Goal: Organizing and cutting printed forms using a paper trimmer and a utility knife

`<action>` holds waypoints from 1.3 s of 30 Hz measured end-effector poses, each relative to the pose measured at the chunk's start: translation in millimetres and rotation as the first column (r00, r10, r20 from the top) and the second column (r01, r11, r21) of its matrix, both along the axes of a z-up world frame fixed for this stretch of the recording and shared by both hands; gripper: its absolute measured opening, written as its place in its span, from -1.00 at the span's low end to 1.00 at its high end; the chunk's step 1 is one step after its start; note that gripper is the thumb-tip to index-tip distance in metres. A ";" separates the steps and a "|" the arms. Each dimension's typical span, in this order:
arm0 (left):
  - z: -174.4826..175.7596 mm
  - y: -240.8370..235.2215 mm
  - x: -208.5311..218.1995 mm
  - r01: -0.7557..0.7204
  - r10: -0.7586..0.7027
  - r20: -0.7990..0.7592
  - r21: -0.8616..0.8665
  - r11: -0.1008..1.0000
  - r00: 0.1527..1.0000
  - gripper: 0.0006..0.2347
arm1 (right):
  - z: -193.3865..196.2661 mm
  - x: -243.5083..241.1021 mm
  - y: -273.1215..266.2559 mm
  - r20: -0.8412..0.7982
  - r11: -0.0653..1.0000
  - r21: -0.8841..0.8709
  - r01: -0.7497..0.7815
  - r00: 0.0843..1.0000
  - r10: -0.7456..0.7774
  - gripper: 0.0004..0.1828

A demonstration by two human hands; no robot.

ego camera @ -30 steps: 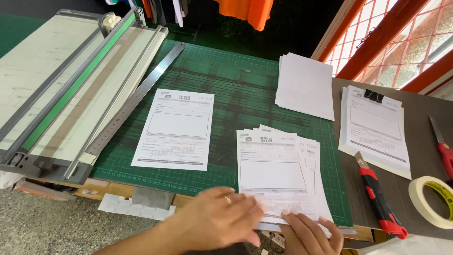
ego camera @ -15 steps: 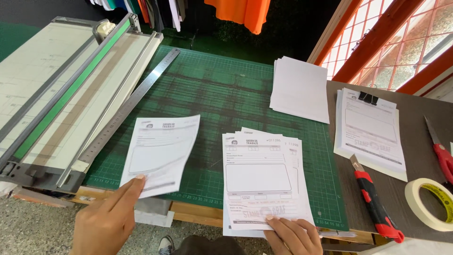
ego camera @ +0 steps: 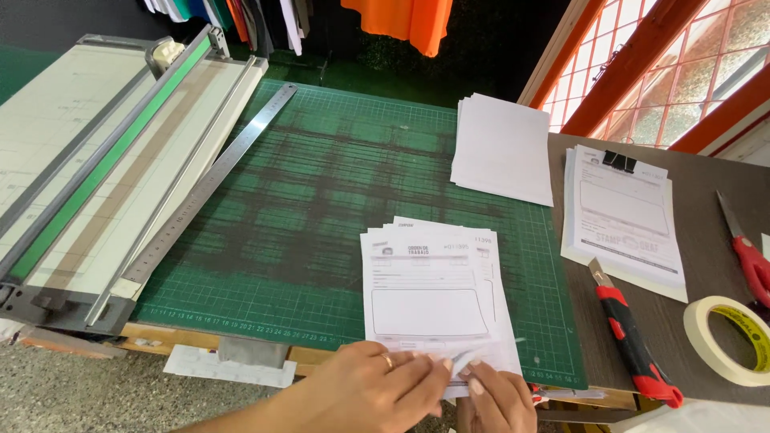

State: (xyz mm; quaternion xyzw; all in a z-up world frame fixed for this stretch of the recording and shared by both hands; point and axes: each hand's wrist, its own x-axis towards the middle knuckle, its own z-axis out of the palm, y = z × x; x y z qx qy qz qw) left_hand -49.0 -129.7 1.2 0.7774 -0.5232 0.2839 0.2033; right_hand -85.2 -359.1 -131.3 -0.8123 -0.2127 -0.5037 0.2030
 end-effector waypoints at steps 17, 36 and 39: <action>-20.1 42.2 49.5 -0.469 0.205 -0.505 -0.475 0.744 0.838 0.05 | 30.8 28.6 -8.7 0.101 0.750 0.647 -0.133 0.991 0.088 -0.87; -11.6 46.4 116.5 -0.384 -0.360 -0.832 -0.524 0.760 0.423 -0.63 | 74.2 29.6 -9.6 -0.320 0.546 0.831 0.106 0.894 0.314 -0.45; -9.6 43.9 124.0 -0.361 -0.394 -0.880 -0.470 0.805 0.266 -0.48 | 83.3 32.8 -8.4 -0.338 0.534 0.845 0.039 0.811 0.477 -0.48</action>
